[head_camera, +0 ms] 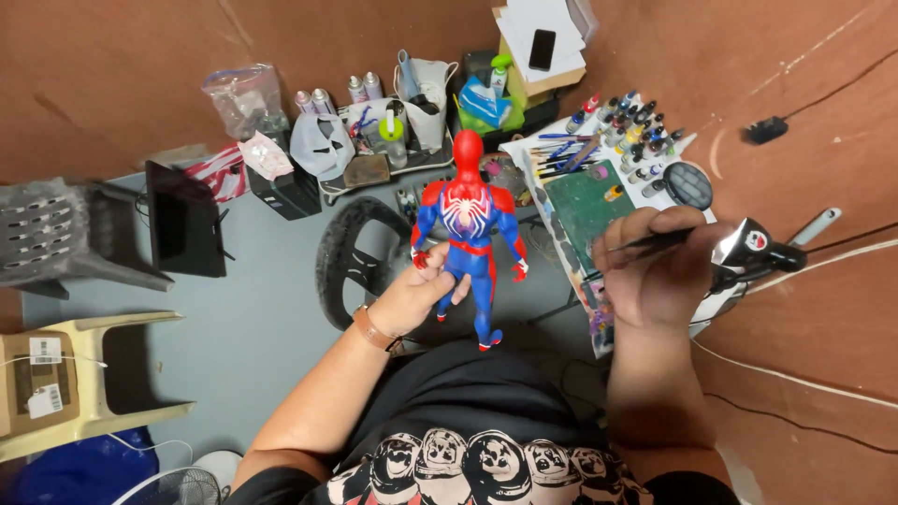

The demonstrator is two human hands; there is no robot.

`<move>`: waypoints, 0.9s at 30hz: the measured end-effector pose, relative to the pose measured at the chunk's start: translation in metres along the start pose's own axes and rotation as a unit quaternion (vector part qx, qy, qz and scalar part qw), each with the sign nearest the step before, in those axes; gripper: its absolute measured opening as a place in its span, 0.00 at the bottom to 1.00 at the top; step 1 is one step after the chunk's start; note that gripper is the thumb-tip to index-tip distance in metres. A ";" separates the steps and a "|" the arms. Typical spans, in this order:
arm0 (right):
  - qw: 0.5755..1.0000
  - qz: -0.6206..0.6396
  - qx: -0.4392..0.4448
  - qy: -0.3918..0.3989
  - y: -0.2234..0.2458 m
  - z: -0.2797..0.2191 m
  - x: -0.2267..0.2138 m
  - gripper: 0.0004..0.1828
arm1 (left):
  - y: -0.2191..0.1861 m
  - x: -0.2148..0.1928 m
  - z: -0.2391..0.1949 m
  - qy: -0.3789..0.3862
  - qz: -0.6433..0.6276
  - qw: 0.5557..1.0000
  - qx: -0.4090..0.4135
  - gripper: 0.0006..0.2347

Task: Spray painting a Spider-Man action figure and then detailing it with a fine tool at a workbench.

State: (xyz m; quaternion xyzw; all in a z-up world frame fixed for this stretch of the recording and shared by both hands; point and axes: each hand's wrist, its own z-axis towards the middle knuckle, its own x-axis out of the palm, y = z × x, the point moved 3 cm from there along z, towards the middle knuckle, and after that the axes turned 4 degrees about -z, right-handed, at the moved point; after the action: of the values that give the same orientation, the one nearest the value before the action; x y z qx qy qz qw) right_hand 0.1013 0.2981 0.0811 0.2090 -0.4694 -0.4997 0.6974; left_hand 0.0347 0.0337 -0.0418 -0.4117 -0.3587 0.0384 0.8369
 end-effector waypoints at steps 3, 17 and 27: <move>1.000 0.013 0.019 -0.006 -0.015 0.004 0.022 0.24 | -0.023 -0.005 -0.009 0.013 0.008 1.000 0.020 0.16; 0.999 -0.009 -0.004 0.053 -0.090 0.055 0.168 0.16 | -0.105 -0.059 -0.072 -0.002 0.067 0.997 0.028 0.19; 0.996 -0.026 0.010 0.090 -0.102 0.072 0.211 0.14 | -0.116 -0.086 -0.090 -0.018 0.071 0.997 0.034 0.20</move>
State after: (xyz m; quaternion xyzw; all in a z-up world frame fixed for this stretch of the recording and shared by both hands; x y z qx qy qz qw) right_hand 0.0006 0.0805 0.1317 0.2722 -0.4038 -0.4921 0.7216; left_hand 0.0011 -0.1327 -0.0437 -0.4061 -0.3425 0.1172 0.8391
